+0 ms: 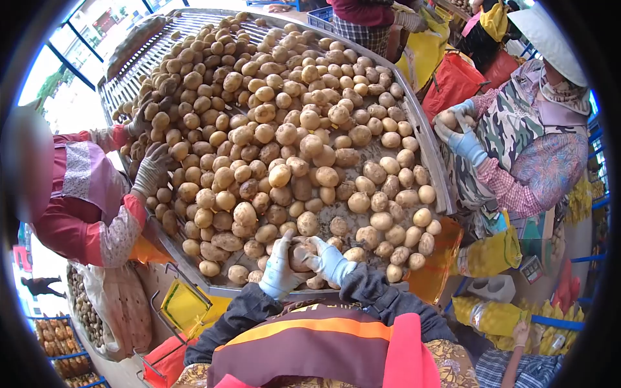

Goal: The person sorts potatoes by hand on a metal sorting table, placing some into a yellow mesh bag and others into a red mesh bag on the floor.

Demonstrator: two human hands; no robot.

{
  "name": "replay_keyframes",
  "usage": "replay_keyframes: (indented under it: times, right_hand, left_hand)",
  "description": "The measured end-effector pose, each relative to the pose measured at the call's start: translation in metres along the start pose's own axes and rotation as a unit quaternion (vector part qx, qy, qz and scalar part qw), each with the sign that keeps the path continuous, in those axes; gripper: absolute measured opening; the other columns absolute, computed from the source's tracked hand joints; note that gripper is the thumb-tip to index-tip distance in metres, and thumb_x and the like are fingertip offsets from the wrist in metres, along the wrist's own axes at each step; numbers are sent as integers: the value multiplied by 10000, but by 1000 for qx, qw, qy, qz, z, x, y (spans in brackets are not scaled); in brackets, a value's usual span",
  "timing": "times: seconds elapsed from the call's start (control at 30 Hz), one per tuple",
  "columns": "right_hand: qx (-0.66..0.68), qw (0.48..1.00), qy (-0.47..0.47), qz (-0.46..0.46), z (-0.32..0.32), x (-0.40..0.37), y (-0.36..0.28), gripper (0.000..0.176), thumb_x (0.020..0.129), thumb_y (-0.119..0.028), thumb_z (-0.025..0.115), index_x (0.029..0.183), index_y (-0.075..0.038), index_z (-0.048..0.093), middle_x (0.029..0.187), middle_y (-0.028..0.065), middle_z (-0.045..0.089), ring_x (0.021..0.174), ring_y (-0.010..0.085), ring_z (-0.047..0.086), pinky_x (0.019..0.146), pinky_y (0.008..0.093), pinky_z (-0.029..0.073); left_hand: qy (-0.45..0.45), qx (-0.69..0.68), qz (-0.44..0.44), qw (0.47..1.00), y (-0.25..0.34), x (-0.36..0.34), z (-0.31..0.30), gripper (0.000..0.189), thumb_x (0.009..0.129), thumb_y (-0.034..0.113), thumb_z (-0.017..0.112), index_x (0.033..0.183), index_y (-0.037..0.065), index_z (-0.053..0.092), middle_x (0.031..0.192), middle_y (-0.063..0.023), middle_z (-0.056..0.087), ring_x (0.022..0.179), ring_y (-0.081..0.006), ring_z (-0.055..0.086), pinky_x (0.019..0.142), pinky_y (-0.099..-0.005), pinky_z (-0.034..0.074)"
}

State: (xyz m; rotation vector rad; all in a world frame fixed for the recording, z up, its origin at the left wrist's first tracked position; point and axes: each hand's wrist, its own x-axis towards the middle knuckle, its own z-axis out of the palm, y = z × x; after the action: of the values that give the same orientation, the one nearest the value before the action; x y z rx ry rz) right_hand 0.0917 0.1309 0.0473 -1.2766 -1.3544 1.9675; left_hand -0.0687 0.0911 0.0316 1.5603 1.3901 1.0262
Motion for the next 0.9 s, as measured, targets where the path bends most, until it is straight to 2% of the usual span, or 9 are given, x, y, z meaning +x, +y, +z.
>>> replay_keyframes:
  times: [0.13,0.23,0.33,0.43,0.47,0.57,0.77,0.83,0.9]
  right_hand:
    - [55,997,40,20,-14,8,26,444,976,-272,605,1318,-21,477,1174,90,607,1038,109,546,894,273,484]
    - [-16,991,39,-125,-2,8,25,351,1002,-315,551,1191,-19,556,991,56,644,943,112,556,852,276,486]
    - [-226,973,-4,-35,-1,8,12,408,975,-423,546,1183,-73,570,1000,216,661,1012,350,646,891,415,491]
    - [-324,937,125,48,-22,25,-9,365,955,-374,561,1151,-68,603,1021,230,649,1010,401,611,876,464,487]
    - [-400,894,182,-83,-26,33,-9,457,923,-401,588,1231,-64,570,1089,202,635,1008,379,612,882,458,487]
    - [-591,797,122,-18,-18,57,13,702,887,-442,605,1399,-13,388,1253,195,556,1047,362,611,909,466,478]
    - [-409,895,165,70,-25,69,-16,703,893,-476,608,1391,-30,388,1176,207,607,1045,321,629,912,413,498]
    - [-38,996,82,5,-41,64,5,569,941,-487,550,1304,-50,503,1112,102,637,995,190,620,832,339,526]
    - [184,982,32,28,-28,34,-24,502,996,-492,468,1211,-53,582,1056,50,647,953,135,617,807,307,525]
  left_hand:
    - [-53,109,69,990,11,-3,-11,1082,616,176,910,1472,-3,273,1190,-192,608,1084,-346,610,934,-412,487]
    - [-49,158,112,980,6,-2,-21,1080,600,169,914,1464,-10,291,1199,-194,602,1097,-352,598,938,-421,482]
    - [-65,179,108,976,10,-8,-30,1072,590,148,918,1459,-6,309,1217,-192,587,1108,-344,584,949,-417,477]
    - [-52,-100,-20,993,-6,-32,-35,1016,617,55,883,1473,63,336,1199,-130,585,1144,-296,567,1012,-399,456]
    - [-57,-275,-154,947,-3,-36,-41,955,685,47,862,1477,75,330,1272,-104,539,1184,-249,554,1011,-369,472]
    - [-36,-516,-285,807,2,-35,-62,922,718,191,872,1470,116,342,1273,-91,520,1178,-227,545,1007,-427,487]
    - [28,-644,-352,679,-21,-39,-58,507,915,538,591,1230,148,518,1130,-90,622,1032,-270,632,840,-468,554]
    - [20,-641,-360,677,-26,-38,-55,448,935,515,572,1191,150,530,1094,-90,638,1010,-277,643,821,-474,559]
    - [-18,-637,-373,675,-29,-35,-51,431,980,453,529,1283,148,498,1139,-112,626,1018,-274,649,837,-451,561]
